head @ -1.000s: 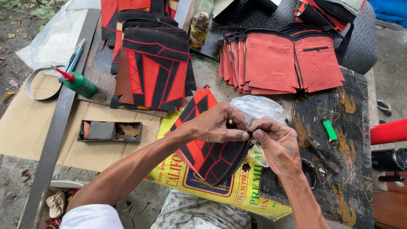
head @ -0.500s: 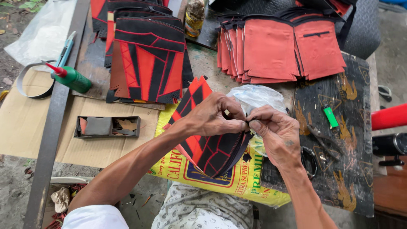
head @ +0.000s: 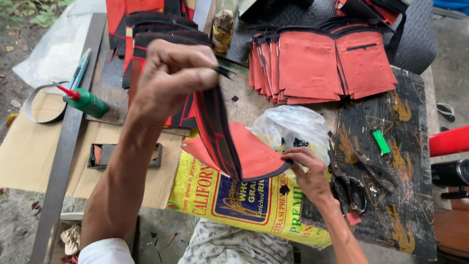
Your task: The person holds a colorful patchwork pouch and uses scissors to trim excess material along the zipper edge, working the pouch around to cut along its sides. They set the finished pouch on a stack of completed pouches and pick up another pouch to trim.
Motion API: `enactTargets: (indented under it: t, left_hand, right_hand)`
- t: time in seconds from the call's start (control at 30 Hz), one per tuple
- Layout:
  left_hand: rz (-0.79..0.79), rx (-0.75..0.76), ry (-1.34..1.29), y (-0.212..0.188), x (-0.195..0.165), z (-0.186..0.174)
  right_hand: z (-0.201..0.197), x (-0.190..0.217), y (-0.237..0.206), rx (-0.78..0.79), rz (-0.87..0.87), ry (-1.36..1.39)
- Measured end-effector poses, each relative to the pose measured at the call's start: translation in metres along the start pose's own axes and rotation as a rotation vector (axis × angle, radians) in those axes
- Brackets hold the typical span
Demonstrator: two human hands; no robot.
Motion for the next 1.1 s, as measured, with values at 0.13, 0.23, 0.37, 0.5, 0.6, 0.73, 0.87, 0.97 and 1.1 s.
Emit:
enactTargets:
  t: [0.13, 0.23, 0.37, 0.5, 0.6, 0.73, 0.87, 0.97, 1.1]
  left_hand:
    - [0.116, -0.056, -0.28, 0.01, -0.009, -0.038]
    - [-0.075, -0.179, -0.326, 0.009, 0.043, -0.037]
    - [-0.386, -0.027, -0.285, 0.004, 0.111, 0.003]
    - [-0.446, 0.17, -0.022, 0.007, 0.115, 0.034]
    - [-0.482, 0.224, 0.017, 0.01, 0.104, 0.048]
    - [-0.513, 0.236, 0.01, 0.006, 0.095, 0.054]
    - [-0.521, 0.262, 0.033, 0.001, 0.089, 0.056]
    - [-0.51, 0.341, 0.046, 0.0, 0.083, 0.064]
    - [-0.544, 0.424, 0.075, 0.0, 0.077, 0.075]
  right_hand:
    - [-0.043, -0.006, 0.027, -0.196, 0.036, 0.854]
    - [-0.067, 0.011, 0.055, -0.072, 0.14, 1.111]
    - [-0.069, 0.041, 0.08, 0.104, 0.268, 0.763]
    - [-0.067, 0.06, 0.085, 0.205, 0.269, 0.576]
    - [-0.062, 0.065, 0.084, 0.255, 0.255, 0.591]
    - [-0.055, 0.069, 0.08, 0.23, 0.175, 0.615]
    - [-0.05, 0.071, 0.073, 0.205, 0.173, 0.688]
    - [-0.048, 0.074, 0.067, 0.218, 0.231, 0.719]
    - [-0.053, 0.085, 0.057, 0.22, 0.183, 0.78]
Point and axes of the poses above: each hand's wrist, its own y-axis towards the middle knuckle, its own z-axis out of the palm, x = y × z, the point moved 5 cm from there along y, towards the middle knuckle, and after that the axes turned 11 degrees about -y, right-handed, at the moved point
